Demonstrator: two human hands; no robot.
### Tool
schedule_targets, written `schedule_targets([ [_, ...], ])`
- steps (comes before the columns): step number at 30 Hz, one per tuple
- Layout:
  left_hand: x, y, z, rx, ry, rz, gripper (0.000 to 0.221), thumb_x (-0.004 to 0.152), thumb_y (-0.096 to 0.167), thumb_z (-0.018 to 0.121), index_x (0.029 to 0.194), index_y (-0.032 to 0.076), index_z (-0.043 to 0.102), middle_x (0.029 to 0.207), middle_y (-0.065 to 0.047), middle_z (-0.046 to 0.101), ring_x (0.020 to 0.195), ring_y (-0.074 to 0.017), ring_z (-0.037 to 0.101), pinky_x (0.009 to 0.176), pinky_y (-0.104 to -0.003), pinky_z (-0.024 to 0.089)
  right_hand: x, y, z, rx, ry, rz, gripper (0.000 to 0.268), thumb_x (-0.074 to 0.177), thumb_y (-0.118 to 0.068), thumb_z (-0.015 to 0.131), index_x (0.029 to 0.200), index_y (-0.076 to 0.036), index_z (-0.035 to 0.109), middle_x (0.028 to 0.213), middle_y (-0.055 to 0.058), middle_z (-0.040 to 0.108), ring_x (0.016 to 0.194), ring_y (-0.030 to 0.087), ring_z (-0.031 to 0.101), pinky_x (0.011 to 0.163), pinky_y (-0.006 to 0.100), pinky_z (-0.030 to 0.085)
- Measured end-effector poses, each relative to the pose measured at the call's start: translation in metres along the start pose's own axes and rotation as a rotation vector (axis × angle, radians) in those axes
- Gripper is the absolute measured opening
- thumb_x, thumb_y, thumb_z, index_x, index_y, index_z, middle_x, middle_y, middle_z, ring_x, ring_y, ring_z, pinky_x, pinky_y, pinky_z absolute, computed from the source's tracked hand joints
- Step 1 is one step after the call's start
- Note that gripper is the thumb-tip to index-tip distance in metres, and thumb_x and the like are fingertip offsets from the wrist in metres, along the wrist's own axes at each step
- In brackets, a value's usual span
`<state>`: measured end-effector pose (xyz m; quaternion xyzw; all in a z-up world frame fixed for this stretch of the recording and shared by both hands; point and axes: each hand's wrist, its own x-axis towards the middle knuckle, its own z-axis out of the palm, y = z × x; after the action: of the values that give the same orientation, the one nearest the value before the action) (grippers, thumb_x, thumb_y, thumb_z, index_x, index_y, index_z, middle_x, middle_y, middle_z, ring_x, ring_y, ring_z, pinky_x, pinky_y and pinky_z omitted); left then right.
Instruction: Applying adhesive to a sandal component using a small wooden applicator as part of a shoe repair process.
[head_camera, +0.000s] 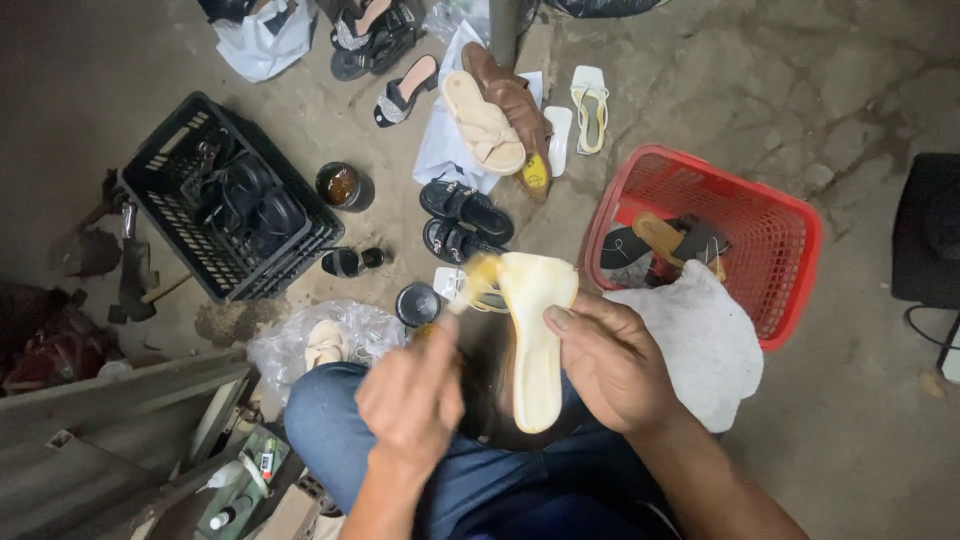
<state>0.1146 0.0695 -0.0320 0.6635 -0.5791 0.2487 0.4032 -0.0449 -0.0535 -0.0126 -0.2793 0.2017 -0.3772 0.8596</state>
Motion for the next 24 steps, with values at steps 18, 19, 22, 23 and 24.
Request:
schedule_targets([
  [18, -0.008, 0.027, -0.027, -0.154, -0.044, -0.005, 0.023, 0.097, -0.006, 0.062, 0.119, -0.002, 0.069, 0.08, -0.012, 0.064, 0.062, -0.0226, 0.054, 0.056, -0.034, 0.045, 0.001, -0.002, 0.009, -0.16, 0.162, -0.086, 0.016, 0.097, 0.003, 0.062, 0.109, 0.008, 0.072, 0.116, 0.021, 0.074, 0.111, 0.027, 0.07, 0.1, 0.04, 0.059],
  [19, -0.011, 0.025, -0.022, -0.152, -0.045, -0.005, 0.023, 0.097, -0.006, 0.062, 0.119, -0.002, 0.069, 0.08, -0.012, 0.064, 0.062, -0.0226, 0.054, 0.056, -0.034, 0.045, 0.0, -0.002, 0.012, -0.158, 0.161, -0.085, 0.016, 0.097, 0.003, 0.062, 0.109, 0.008, 0.072, 0.116, 0.021, 0.074, 0.111, 0.027, 0.07, 0.1, 0.04, 0.059],
  [22, -0.015, 0.019, -0.015, -0.151, -0.048, -0.059, 0.023, 0.099, -0.002, 0.061, 0.12, 0.0, 0.071, 0.072, -0.007, 0.053, 0.056, -0.0221, 0.047, 0.054, -0.036, 0.042, -0.002, -0.004, 0.015, -0.185, 0.102, -0.095, 0.011, 0.099, 0.003, 0.061, 0.1, 0.006, 0.071, 0.113, 0.018, 0.074, 0.11, 0.023, 0.069, 0.102, 0.038, 0.057],
  [23, -0.012, 0.016, -0.019, -0.173, -0.045, -0.136, 0.024, 0.096, -0.007, 0.065, 0.119, -0.002, 0.07, 0.075, -0.009, 0.059, 0.058, -0.0198, 0.049, 0.056, -0.033, 0.043, -0.001, -0.006, 0.014, -0.212, 0.127, -0.095, 0.017, 0.097, 0.003, 0.061, 0.111, 0.009, 0.069, 0.124, 0.02, 0.07, 0.118, 0.027, 0.066, 0.107, 0.041, 0.054],
  [24, -0.01, 0.014, -0.022, -0.198, -0.047, -0.214, 0.026, 0.094, -0.012, 0.069, 0.118, -0.004, 0.069, 0.078, -0.011, 0.064, 0.059, -0.0176, 0.051, 0.058, -0.03, 0.045, -0.002, -0.007, 0.011, -0.238, 0.158, -0.095, 0.029, 0.095, 0.003, 0.06, 0.123, 0.012, 0.066, 0.134, 0.023, 0.067, 0.125, 0.031, 0.064, 0.112, 0.044, 0.052],
])
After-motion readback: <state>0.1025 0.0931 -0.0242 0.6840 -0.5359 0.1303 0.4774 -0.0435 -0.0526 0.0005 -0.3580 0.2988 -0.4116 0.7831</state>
